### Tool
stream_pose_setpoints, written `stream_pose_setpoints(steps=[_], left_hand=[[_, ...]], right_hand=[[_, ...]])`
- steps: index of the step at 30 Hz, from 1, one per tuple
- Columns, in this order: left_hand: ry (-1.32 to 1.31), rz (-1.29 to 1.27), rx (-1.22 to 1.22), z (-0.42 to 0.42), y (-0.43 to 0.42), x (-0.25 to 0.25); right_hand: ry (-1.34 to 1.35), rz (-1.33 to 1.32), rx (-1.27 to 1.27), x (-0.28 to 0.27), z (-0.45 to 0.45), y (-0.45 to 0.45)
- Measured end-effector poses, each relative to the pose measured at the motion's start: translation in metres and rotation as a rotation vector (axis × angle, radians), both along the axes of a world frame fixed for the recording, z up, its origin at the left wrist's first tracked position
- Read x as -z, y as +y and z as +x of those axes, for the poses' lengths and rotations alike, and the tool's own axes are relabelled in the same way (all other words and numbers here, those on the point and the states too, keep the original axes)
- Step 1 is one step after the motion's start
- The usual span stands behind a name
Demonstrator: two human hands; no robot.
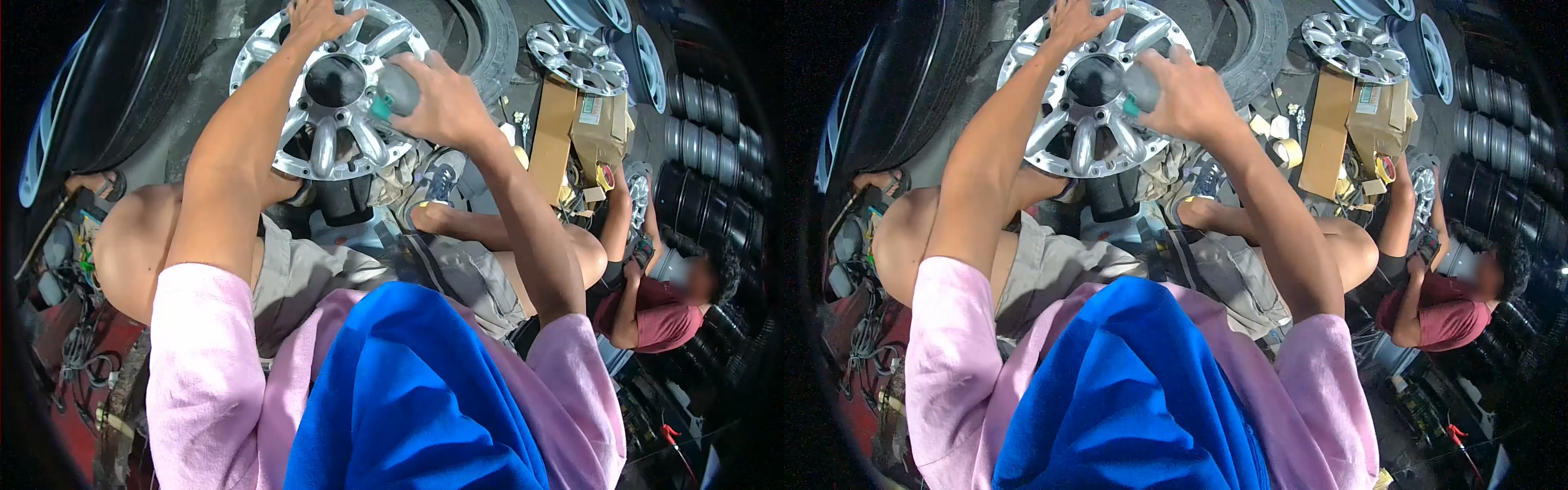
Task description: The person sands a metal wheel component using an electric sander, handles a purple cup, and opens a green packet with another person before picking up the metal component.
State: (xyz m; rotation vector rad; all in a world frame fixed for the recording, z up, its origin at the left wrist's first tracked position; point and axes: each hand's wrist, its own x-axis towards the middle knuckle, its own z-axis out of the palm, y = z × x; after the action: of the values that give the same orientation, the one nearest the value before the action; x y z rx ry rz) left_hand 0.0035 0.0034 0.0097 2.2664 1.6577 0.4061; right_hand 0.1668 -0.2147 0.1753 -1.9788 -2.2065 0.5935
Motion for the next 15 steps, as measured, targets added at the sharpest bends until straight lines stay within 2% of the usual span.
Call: stream_pose_setpoints(steps=[2,3,8,12,15], left_hand=[[-0.027,-0.075,0.011,-0.004,-0.002,-0.006],[-0.033,-0.078,0.012,-0.003,-0.004,-0.009],[0.021,-0.109,0.011,0.002,0.0,-0.006],[0.065,-0.17,-0.003,0.003,-0.004,-0.014],[0.065,-0.175,-0.005,0.007,0.001,-0.008]], right_hand=[[0.003,0.029,0.065,-0.004,0.01,-0.017],[0.086,0.042,0.114,-0.005,0.019,-0.028],[0.071,0.103,0.208,0.01,0.055,-0.073],[0.082,0.2,0.178,0.013,0.046,-0.069],[0.046,0.124,0.225,-0.001,0.03,-0.048]])
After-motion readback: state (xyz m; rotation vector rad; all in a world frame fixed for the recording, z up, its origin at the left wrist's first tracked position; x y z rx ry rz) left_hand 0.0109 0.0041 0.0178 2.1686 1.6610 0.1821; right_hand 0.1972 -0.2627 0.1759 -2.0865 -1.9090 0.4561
